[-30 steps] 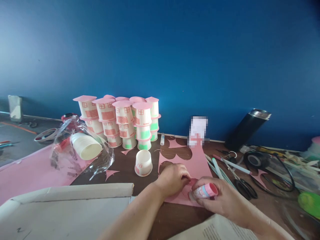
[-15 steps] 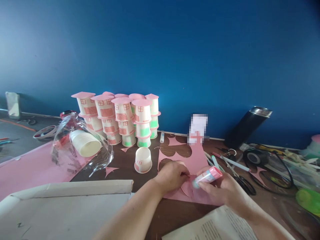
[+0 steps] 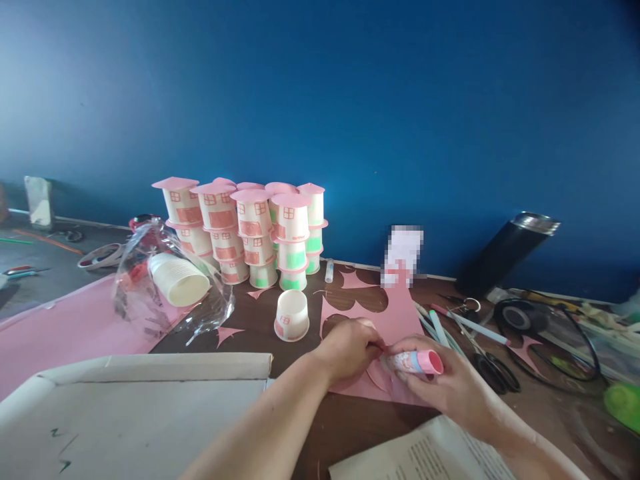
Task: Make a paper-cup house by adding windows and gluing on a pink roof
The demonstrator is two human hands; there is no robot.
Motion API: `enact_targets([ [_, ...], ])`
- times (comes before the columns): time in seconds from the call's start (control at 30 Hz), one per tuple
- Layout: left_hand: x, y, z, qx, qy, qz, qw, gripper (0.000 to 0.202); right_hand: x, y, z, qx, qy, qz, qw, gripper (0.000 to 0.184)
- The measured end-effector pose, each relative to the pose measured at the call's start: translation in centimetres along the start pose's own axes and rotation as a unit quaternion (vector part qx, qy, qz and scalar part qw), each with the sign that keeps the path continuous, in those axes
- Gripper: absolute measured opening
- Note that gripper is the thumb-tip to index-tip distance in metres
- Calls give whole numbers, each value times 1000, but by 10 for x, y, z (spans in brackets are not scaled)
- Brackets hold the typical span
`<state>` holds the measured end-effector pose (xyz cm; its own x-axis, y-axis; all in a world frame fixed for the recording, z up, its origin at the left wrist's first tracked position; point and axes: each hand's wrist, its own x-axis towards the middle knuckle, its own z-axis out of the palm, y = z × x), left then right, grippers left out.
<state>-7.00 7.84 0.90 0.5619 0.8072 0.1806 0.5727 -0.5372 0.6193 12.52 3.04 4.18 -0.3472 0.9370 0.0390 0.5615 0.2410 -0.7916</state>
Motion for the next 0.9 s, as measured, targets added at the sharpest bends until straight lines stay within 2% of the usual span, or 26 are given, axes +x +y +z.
enact_targets([
  [0.23, 2, -2, 1, -6, -5, 17, 1000, 19, 0, 6, 5, -9, 2, -12, 1000, 20],
  [0.6, 3, -4, 4, -23, 2, 29, 999, 17, -3, -11, 5, -72, -31, -15, 997, 28],
  [0.9, 2, -4, 5, -26, 5, 23, 999, 17, -6, -13, 4, -88, -46, -53, 994, 27],
])
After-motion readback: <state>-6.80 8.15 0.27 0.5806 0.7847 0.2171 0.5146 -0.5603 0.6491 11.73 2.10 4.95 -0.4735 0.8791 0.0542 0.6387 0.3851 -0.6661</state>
